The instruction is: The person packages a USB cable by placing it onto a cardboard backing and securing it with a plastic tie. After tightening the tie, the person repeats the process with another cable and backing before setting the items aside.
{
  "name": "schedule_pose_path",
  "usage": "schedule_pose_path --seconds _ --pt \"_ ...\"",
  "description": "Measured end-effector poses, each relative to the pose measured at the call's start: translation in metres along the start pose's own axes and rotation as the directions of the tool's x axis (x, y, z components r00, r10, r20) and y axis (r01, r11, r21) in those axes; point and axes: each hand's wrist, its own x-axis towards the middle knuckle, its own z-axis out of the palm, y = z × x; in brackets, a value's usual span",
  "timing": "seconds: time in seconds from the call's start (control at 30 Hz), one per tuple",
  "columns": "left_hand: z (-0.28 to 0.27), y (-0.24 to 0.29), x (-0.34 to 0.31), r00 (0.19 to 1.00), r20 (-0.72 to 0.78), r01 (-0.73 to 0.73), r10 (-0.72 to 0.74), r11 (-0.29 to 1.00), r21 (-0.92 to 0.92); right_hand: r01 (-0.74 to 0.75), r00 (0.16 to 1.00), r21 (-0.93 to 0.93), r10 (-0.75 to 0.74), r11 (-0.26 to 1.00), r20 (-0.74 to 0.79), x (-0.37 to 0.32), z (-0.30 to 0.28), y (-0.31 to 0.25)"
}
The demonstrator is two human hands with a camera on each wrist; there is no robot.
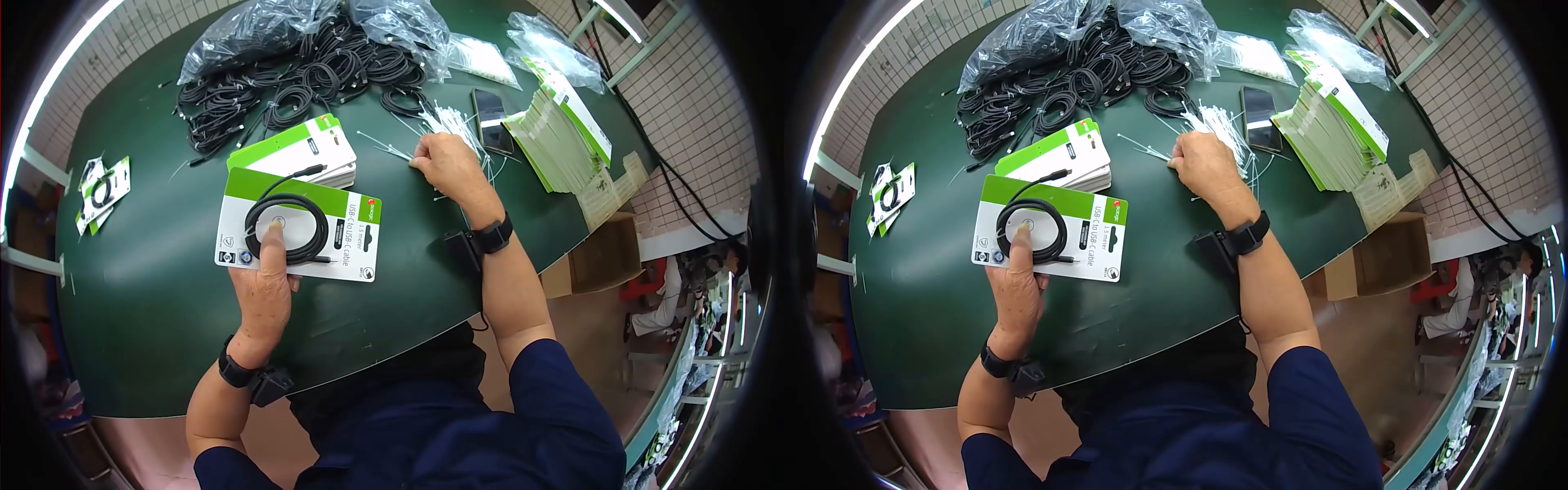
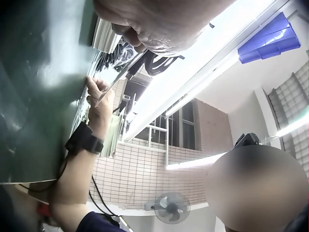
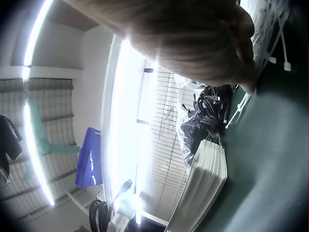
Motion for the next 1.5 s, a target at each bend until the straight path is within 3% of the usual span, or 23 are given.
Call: schedule_pose_path --seconds 0.17,0.47,0.6,0.87,1.0,1.03,1.1,1.13,1.17,1.23,1.27,1.3,1.37,1.4,1.43,1.5 --pt "0.005 0.001 -0.001 1.0 0.011 -0.015 0.015 1.0 0.004 0.11 0.988 0.005 -0.109 0.994 -0.106 -0.005 -0.002 -0.003" --pt "0.002 -0.007 -0.003 1.0 0.02 -0.012 0.011 0.998 0.066 0.102 0.987 0.11 -0.087 0.989 -0.136 -0.006 0.005 -0.001" --pt "0.001 -0.007 -0.004 1.0 0.028 -0.003 0.002 0.999 0.033 0.139 0.979 0.01 -0.136 0.99 -0.152 -0.005 0.007 0.0" --pt "0.003 -0.006 -0.006 0.999 0.038 -0.034 0.032 0.997 0.068 0.237 0.908 0.005 -0.219 0.972 -0.358 -0.006 -0.003 -0.008" --pt "-0.003 -0.009 -0.012 0.991 0.093 -0.107 0.097 0.988 0.111 0.254 0.88 0.161 -0.16 0.954 -0.447 -0.009 -0.015 -0.027" --pt "-0.006 -0.012 -0.013 0.99 0.093 -0.113 0.103 0.988 0.11 0.26 0.906 0.368 -0.094 0.893 -0.413 -0.013 -0.019 -0.034" --pt "-0.015 -0.018 -0.017 0.94 0.195 -0.322 0.281 0.919 0.228 0.223 0.954 0.723 0.005 0.654 -0.3 -0.02 -0.025 -0.046" --pt "-0.018 -0.018 -0.016 0.9 0.252 -0.419 0.355 0.864 0.278 0.224 0.955 0.722 0.002 0.654 -0.298 -0.021 -0.027 -0.049" --pt "-0.022 -0.018 -0.014 0.902 0.248 -0.415 0.353 0.866 0.279 0.315 0.939 0.727 -0.091 0.61 -0.331 -0.022 -0.027 -0.052" --pt "-0.031 -0.019 -0.006 0.67 0.489 -0.735 0.558 0.588 0.336 0.472 0.881 0.731 -0.262 0.493 -0.393 -0.025 -0.026 -0.055" --pt "-0.032 -0.018 -0.004 0.521 0.605 -0.851 0.602 0.415 0.321 0.461 0.887 0.737 -0.261 0.494 -0.381 -0.026 -0.026 -0.056" --pt "-0.029 -0.016 -0.005 0.535 0.601 -0.842 0.594 0.427 0.328 0.535 0.844 0.683 -0.344 0.497 -0.412 -0.027 -0.026 -0.055" --pt "-0.015 -0.002 -0.006 0.402 0.653 -0.909 0.642 0.363 0.204 0.679 0.731 0.559 -0.508 0.476 -0.456 -0.024 -0.029 -0.055" --pt "-0.011 0.002 -0.007 0.334 0.671 -0.934 0.662 0.33 0.139 0.67 0.738 0.568 -0.508 0.478 -0.444 -0.025 -0.03 -0.054" --pt "-0.01 0.005 -0.009 0.347 0.668 -0.929 0.659 0.341 0.146 0.678 0.73 0.56 -0.528 0.476 -0.435 -0.026 -0.031 -0.054" --pt "-0.01 0.009 -0.012 0.288 0.709 -0.951 0.644 0.277 0.134 0.697 0.708 0.543 -0.565 0.468 -0.423 -0.028 -0.031 -0.056"
